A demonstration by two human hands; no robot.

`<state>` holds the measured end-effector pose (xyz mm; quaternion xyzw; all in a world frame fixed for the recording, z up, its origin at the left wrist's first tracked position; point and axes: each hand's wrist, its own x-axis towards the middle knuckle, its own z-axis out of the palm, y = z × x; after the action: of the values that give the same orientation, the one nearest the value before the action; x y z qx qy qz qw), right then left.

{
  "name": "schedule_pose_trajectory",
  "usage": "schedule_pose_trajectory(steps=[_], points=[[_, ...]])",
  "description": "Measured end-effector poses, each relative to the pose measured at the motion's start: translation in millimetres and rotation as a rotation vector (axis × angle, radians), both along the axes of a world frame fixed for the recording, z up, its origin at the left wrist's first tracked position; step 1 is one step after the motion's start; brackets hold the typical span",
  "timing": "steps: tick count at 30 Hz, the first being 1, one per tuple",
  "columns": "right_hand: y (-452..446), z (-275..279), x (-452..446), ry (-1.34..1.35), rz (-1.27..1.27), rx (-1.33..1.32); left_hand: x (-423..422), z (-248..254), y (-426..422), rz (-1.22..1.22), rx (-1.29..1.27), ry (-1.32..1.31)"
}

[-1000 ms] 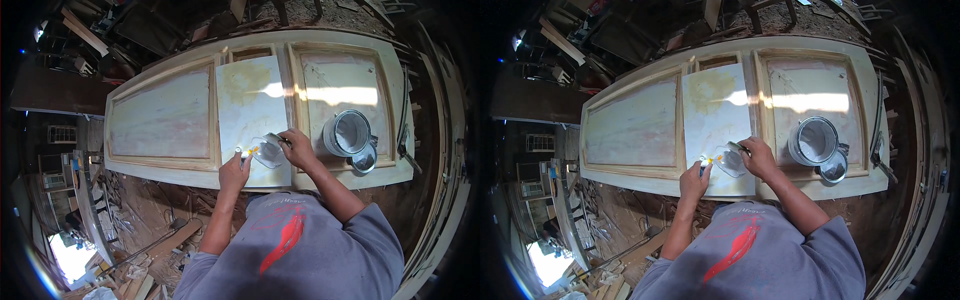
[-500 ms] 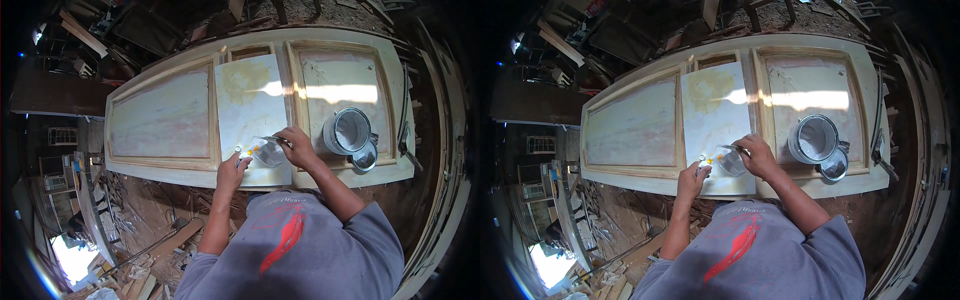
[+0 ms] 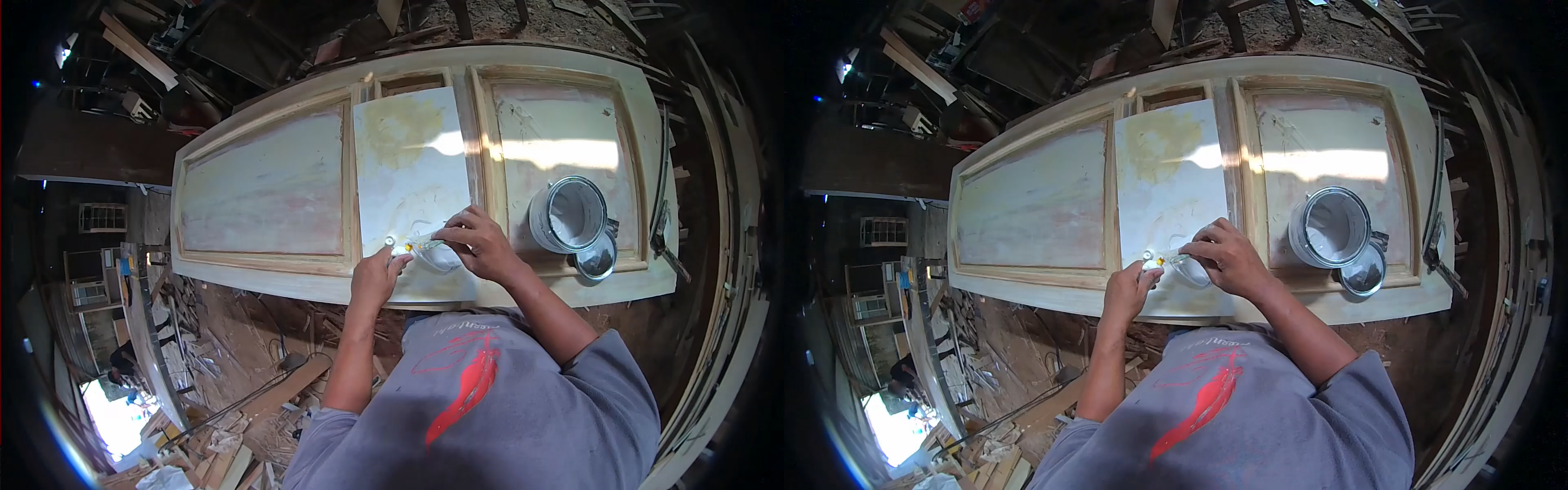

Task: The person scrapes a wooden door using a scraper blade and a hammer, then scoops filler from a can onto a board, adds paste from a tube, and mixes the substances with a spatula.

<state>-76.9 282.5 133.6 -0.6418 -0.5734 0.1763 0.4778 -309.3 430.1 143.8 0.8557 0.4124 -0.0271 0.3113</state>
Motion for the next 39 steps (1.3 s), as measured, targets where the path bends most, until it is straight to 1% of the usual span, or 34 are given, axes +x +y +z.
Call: schedule_pose_trajectory(steps=[15,18,21,24,27,30,33,34,37,38,39], points=[[-2,-1,-3,-0.066,0.033,0.023,1,-1,1,0.002,-0.013,-0.049],[-2,-2,-4,-0.098,0.057,0.014,5,5,0,-0.017,0.010,0.001],[-3,-6,-5,-0.114,0.069,0.010,3,3,2,-0.006,-0.003,-0.015],[-3,-7,-1,-0.173,0.103,-0.013,4,9,4,0.102,-0.159,-0.160],[-5,-15,-2,-0.131,0.104,-0.045,1,4,8,0.201,-0.229,-0.354],[-6,-26,-2,-0.058,0.025,-0.077,-1,-1,18,0.238,-0.162,-0.396],[-2,-35,-2,-0.015,-0.073,-0.113,-6,-29,40,0.369,-0.333,-0.426],[0,-35,-4,0.005,-0.101,-0.092,-1,-23,45,0.411,-0.406,-0.451],[8,-42,-7,0.024,-0.156,-0.168,7,-37,56,0.548,-0.559,-0.508],[10,-43,-7,0.021,-0.151,-0.163,8,-40,58,0.531,-0.442,-0.486],[13,-41,-8,0.019,-0.148,-0.158,11,-44,61,0.562,-0.488,-0.509]])
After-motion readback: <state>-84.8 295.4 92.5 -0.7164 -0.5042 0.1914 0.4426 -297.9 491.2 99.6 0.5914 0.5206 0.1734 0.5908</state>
